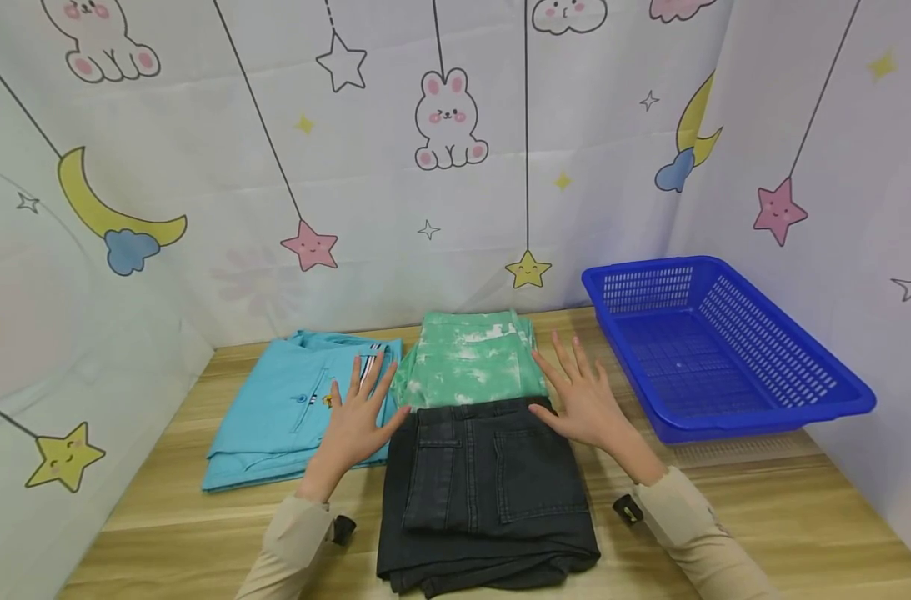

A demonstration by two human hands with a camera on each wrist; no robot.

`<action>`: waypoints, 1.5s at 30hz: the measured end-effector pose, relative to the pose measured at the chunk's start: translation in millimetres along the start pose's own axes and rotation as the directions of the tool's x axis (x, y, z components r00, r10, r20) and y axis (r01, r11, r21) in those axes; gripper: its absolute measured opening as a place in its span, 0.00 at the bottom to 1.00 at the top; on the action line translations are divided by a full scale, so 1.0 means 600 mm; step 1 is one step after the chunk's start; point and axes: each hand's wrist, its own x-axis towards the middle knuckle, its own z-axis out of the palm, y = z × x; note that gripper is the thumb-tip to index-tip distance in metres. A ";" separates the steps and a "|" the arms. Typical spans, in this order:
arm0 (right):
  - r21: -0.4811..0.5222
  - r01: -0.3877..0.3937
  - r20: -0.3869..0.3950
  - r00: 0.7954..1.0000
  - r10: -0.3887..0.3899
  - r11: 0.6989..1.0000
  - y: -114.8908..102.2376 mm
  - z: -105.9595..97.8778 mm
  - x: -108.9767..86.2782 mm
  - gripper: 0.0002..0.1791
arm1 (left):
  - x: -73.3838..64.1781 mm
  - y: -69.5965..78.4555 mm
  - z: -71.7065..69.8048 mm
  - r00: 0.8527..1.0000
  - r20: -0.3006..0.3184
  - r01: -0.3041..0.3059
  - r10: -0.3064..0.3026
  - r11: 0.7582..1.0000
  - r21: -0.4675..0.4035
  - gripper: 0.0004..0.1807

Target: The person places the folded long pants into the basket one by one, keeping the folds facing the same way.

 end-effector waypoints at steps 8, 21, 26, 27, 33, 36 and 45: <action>-0.005 0.005 0.029 1.000 -0.005 1.000 -0.002 -0.005 -0.004 0.44 | -0.003 -0.001 -0.004 0.999 0.033 -0.007 0.007 1.000 -0.021 0.38; -0.015 0.036 0.025 0.999 -0.036 0.999 0.002 -0.005 -0.017 0.43 | -0.013 -0.001 -0.006 0.999 0.040 -0.035 0.037 0.998 -0.049 0.38; -0.006 0.056 0.040 0.998 -0.056 0.998 0.003 -0.002 -0.024 0.41 | -0.018 0.002 -0.004 0.996 0.079 -0.031 0.037 0.996 -0.078 0.39; -0.003 0.063 0.040 0.997 -0.062 0.998 0.003 -0.001 -0.025 0.41 | -0.019 0.003 -0.004 0.996 0.086 -0.029 0.036 0.996 -0.082 0.39; 0.016 0.065 0.062 0.996 -0.066 0.998 0.000 0.002 -0.035 0.41 | -0.025 0.008 -0.003 0.992 0.117 -0.037 0.046 0.996 -0.079 0.38; 0.028 0.049 0.094 0.994 -0.052 0.998 -0.001 0.002 -0.038 0.40 | -0.029 0.011 -0.001 0.990 0.129 -0.041 0.056 0.993 -0.113 0.37; 0.047 0.034 0.144 0.989 -0.040 0.998 -0.006 0.002 -0.047 0.38 | -0.039 0.014 0.000 0.986 0.160 -0.026 0.049 0.989 -0.144 0.36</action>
